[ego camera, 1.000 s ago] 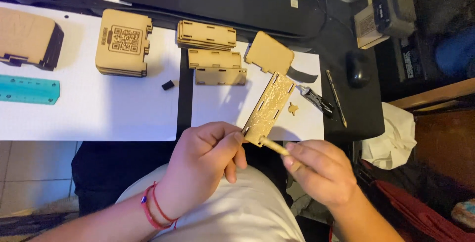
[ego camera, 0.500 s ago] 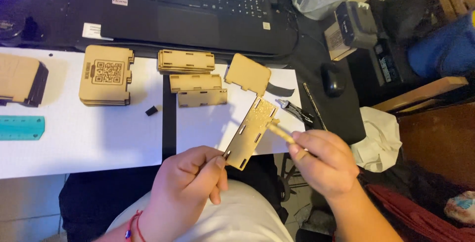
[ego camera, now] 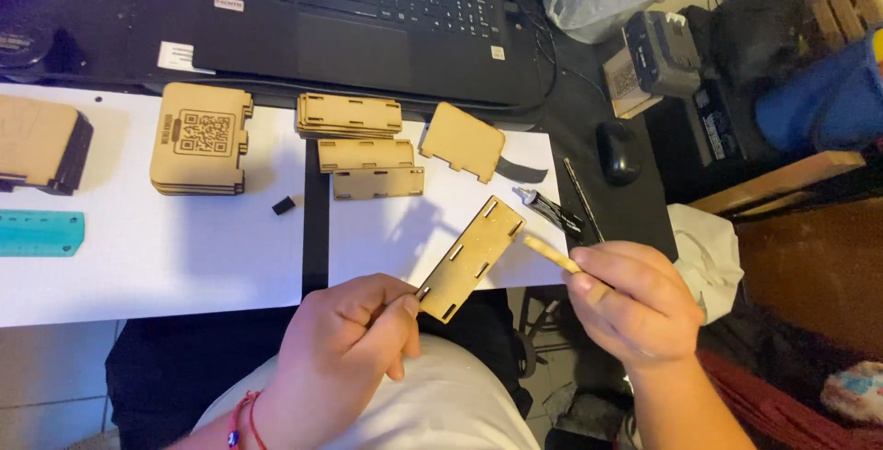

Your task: The person assembles a wooden model by inserting small dowels into pre-cut slots on flat wooden pieces. They use a pencil to apply glue to the edges of the wooden components and then press the pieces together to form a structure.

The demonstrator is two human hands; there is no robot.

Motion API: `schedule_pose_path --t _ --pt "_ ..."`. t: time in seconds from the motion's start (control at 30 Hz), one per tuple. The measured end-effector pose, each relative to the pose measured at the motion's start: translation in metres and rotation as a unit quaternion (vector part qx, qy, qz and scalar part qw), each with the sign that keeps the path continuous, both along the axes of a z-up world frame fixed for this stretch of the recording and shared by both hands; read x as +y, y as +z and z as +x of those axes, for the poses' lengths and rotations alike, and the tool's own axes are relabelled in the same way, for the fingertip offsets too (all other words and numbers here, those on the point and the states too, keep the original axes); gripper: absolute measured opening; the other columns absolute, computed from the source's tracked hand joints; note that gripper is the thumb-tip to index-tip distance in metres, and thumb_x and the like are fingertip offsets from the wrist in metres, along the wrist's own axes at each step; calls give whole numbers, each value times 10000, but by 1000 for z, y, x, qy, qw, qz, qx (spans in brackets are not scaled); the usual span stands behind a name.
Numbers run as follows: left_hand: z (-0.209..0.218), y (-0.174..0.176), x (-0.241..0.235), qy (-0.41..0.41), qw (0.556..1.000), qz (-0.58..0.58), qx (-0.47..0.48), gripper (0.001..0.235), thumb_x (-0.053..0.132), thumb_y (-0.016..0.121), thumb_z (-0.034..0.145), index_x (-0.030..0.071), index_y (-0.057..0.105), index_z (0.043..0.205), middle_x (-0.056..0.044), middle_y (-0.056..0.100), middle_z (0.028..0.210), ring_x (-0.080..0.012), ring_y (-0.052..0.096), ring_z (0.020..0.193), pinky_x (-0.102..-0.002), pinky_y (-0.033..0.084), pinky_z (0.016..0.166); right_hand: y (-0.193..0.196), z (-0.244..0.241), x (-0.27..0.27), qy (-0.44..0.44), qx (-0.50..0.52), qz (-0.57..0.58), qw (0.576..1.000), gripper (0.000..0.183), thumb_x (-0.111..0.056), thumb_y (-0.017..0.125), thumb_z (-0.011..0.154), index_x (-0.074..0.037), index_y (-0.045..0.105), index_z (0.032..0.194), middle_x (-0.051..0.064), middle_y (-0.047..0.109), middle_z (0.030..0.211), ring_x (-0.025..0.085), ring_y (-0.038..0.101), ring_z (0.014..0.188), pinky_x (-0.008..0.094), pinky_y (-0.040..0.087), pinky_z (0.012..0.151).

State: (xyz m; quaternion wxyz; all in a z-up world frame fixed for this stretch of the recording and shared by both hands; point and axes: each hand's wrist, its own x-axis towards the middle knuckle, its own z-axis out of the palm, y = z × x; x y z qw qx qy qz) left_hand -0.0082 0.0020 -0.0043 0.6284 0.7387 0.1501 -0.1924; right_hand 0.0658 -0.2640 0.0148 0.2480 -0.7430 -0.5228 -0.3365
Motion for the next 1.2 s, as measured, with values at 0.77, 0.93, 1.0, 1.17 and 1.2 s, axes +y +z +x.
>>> schedule_pose_path --t 0.77,0.93,1.0,1.17,1.2 --pt "3 -9 -2 16 996 -93 -6 337 152 595 863 57 671 548 -32 681 461 -126 621 398 -253 507 573 -8 3 5 48 81 -40 995 173 55 690 836 30 562 722 206 667 906 310 669 741 364 619 679" --pt "1 -8 -3 17 997 -75 -6 344 146 595 856 58 674 534 -25 686 484 -131 630 410 -252 519 578 -11 -1 4 21 57 -38 997 119 32 696 845 9 594 789 180 672 905 282 668 747 362 624 699" --pt "-2 -12 -2 -2 997 -66 -34 355 194 590 854 98 695 529 -30 637 412 -122 617 460 -258 491 612 -10 -7 12 19 62 -45 997 133 48 663 861 32 586 753 199 653 927 313 655 726 367 624 656" --pt "-2 -12 -4 -9 998 -53 -39 360 196 589 853 106 687 518 -25 637 422 -119 618 476 -256 483 620 -12 -1 13 9 10 -21 1000 86 88 669 848 58 599 809 253 641 898 338 668 724 389 627 650" --pt "-3 -13 -5 -11 998 -45 -42 355 196 592 849 112 683 516 -28 638 426 -123 628 462 -254 486 621 -14 -4 16 0 -3 -20 1000 92 75 688 837 50 616 784 235 656 880 312 680 737 365 639 669"
